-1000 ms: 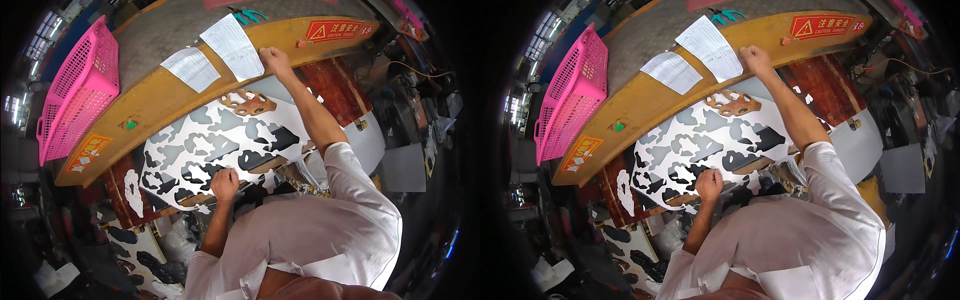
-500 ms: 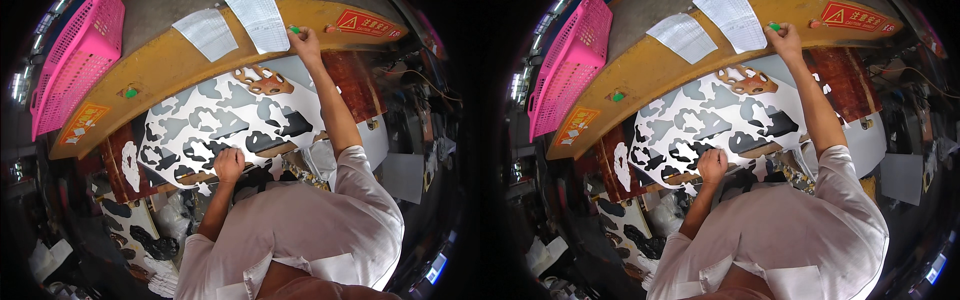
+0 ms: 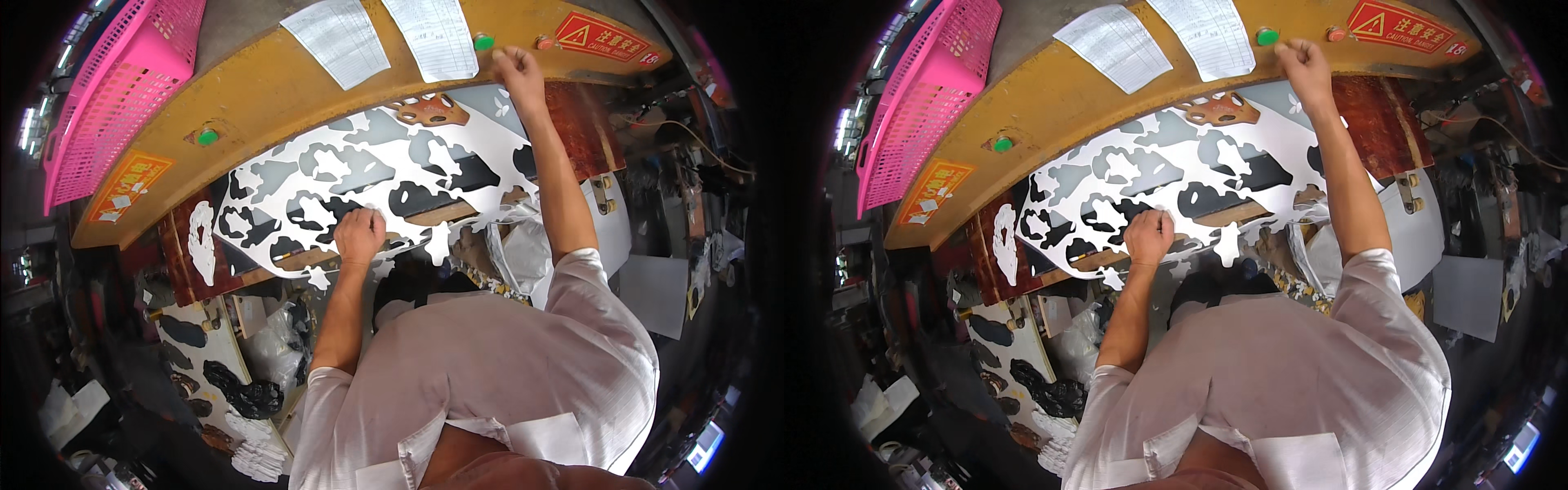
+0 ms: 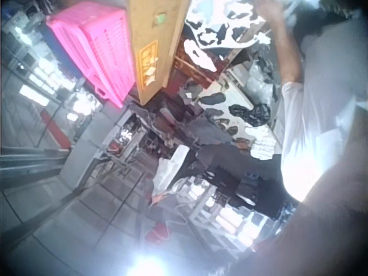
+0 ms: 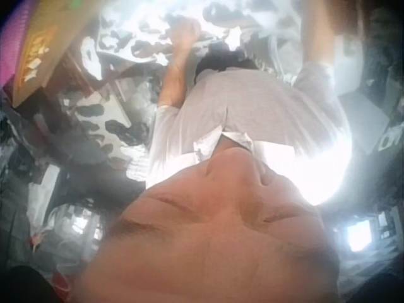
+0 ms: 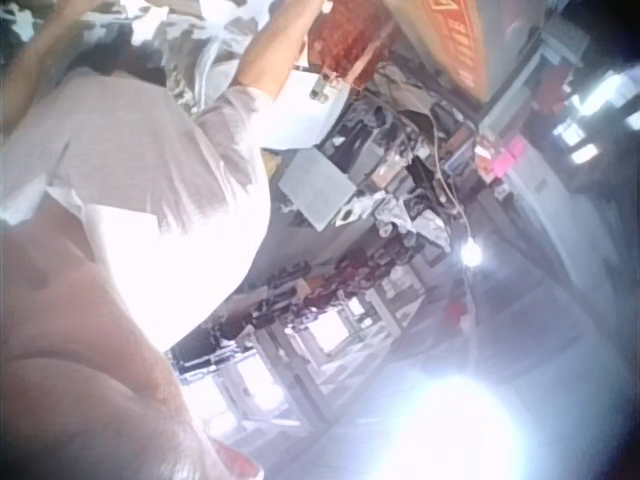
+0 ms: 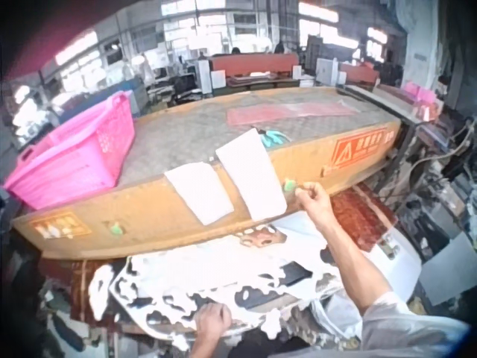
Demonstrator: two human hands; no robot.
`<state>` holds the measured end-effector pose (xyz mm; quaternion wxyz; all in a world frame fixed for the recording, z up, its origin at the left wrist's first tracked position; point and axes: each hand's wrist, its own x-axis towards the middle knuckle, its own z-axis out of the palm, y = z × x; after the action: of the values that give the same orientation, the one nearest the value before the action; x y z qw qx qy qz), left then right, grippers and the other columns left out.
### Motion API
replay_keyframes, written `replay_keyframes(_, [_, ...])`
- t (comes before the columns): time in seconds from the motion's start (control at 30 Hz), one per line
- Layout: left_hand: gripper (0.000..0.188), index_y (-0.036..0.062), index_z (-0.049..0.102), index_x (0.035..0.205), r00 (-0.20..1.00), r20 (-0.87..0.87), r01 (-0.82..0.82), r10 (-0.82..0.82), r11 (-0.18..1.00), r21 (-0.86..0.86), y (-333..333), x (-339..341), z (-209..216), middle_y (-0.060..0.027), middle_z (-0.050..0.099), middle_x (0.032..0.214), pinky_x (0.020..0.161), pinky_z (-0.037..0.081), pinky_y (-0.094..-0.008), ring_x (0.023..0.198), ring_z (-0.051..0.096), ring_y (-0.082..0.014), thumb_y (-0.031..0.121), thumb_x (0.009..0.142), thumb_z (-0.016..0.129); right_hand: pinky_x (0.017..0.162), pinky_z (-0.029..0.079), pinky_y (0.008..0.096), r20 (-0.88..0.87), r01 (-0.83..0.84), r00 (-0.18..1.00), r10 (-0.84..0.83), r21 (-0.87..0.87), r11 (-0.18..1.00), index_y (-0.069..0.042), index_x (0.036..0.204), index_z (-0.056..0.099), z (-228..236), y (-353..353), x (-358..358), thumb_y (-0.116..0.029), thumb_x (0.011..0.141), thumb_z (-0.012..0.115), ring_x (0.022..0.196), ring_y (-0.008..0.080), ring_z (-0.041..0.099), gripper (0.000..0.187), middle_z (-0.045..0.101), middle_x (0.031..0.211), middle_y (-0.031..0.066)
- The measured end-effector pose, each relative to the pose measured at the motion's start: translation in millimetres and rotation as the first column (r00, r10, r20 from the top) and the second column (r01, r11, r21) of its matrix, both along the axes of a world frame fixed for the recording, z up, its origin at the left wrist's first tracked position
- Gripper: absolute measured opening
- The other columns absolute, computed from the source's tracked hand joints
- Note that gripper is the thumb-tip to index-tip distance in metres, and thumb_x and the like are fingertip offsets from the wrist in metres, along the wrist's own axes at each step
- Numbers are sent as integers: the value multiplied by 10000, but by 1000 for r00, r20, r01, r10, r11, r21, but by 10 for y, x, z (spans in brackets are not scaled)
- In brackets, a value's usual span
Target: The person separates white cutout shapes from a larger sheet of material on a workbench. They peel the cutouts from the backing and place them on the table, repeating the process for multiple pieces.
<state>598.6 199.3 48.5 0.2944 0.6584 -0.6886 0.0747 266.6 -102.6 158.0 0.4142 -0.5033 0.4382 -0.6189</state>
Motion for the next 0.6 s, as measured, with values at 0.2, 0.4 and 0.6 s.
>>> replay_keyframes(0.2, [188,87,693,801,999,47,-23,26,997,-70,0,-4,-78,-98,711,807,678,557,-499,752,679,-353,237,909,661,786,596,306,-10,-123,992,130,249,961,-57,1092,706,-197,1198,-393,-288,1046,698,849,126,688,235,700,971,4])
replay_keyframes(0.4, [220,91,708,809,996,83,-16,23,996,-86,6,14,-76,-108,723,813,704,568,-492,788,701,-352,276,919,664,775,552,298,208,-77,976,64,52,996,-46,999,693,35,1613,-252,-378,1097,602,820,122,648,359,687,920,9])
replay_keyframes(0.6, [216,93,717,833,994,100,49,-36,990,-133,25,37,-49,-107,711,793,661,556,-494,758,687,-355,277,928,655,801,526,343,-217,72,974,-59,51,996,-23,1011,710,-536,1740,-432,-397,1072,600,879,144,654,394,709,956,55])
